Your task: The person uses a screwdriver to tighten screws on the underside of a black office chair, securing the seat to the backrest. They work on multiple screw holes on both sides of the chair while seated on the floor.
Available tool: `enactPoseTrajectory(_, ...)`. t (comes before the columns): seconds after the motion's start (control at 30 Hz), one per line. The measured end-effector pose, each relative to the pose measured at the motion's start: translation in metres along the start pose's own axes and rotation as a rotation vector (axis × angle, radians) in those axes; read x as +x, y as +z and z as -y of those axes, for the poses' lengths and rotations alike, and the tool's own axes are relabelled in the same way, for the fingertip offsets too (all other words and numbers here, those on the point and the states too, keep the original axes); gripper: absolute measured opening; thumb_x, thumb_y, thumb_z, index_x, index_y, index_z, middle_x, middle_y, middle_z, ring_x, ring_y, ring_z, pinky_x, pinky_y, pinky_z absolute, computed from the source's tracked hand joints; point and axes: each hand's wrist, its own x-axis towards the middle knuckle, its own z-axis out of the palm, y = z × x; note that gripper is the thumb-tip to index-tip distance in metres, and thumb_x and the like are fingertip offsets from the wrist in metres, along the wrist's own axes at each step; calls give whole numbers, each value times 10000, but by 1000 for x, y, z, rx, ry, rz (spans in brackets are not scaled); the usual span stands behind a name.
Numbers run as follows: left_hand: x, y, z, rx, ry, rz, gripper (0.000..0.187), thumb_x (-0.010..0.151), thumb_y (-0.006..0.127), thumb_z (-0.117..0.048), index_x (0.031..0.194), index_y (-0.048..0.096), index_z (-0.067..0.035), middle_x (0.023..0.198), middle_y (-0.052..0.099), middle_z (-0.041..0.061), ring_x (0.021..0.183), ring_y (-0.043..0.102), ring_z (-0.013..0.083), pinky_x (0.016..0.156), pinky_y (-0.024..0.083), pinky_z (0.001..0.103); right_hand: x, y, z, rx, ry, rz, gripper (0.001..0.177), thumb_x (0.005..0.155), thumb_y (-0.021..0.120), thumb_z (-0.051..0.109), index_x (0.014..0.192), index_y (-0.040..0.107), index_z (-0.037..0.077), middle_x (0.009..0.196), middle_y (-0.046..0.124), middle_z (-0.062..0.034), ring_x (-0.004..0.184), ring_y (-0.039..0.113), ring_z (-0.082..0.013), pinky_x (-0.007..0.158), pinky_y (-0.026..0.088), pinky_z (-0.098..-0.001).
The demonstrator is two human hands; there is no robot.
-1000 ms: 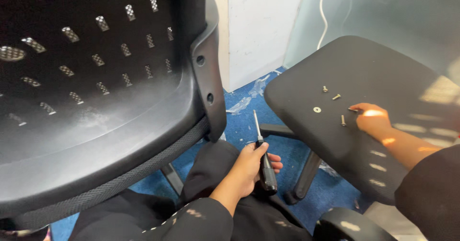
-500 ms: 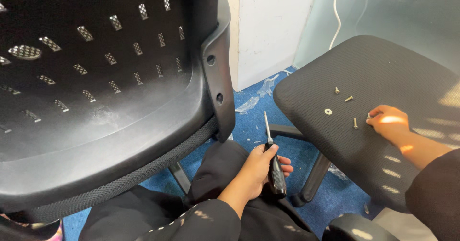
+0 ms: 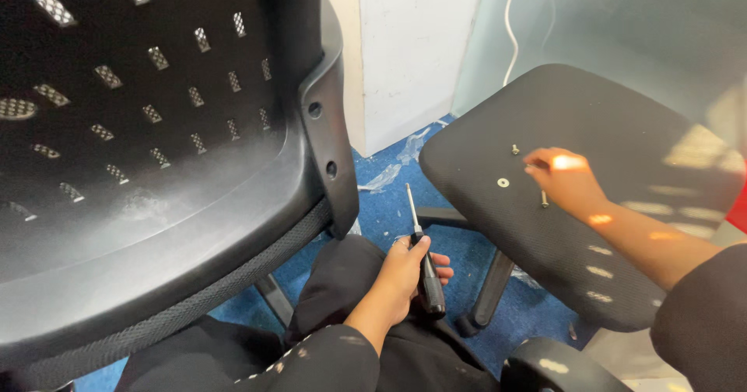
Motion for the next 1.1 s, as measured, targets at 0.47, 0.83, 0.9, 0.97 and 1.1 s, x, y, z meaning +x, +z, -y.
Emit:
enactPoseTrajectory(0.47,-86,-24,-19,-77,253,-86,269,1000,559,-316,1174,611,-117,839,693,53,626,637,135,581,491,283,84,-10,284,942,7,254,251,900,743,107,1118,743,-16,953,746,-77,832,679,-103,742,587,-264)
enactPoseTrajectory(0.83,-131,-71,-60,-157,409,-318,286,989,537,-291,1198,640,-125,763,639,23,597,595,110,574,470,266,124,25,339,987,157,170,206,916,724,104,1099,756,18,929,738,-64,810,665,-114,722,570,-267)
enactPoseTrajectory(0.9,-133,-77,-64,-173,431,-314,280,990,531,-284,1202,632,-132,764,642,28,598,594,111,574,467,266,123,27,344,903,179,141,195,924,742,120,1099,777,40,887,727,-83,775,636,-123,715,552,-264)
enactPoseTrajectory(0.97,-135,-82,-67,-168,431,-317,284,986,536,-288,1198,631,-126,759,635,23,586,587,114,568,466,272,122,29,346,817,172,110,205,911,761,129,1103,785,62,892,719,-99,770,627,-125,702,523,-264)
enactPoseTrajectory(1.1,-135,-93,-75,-155,441,-328,285,977,559,-274,1199,631,-111,753,635,21,571,582,105,555,463,264,120,36,347,766,-11,-42,179,867,789,113,1035,797,53,1087,651,-52,803,626,-125,671,530,-276)
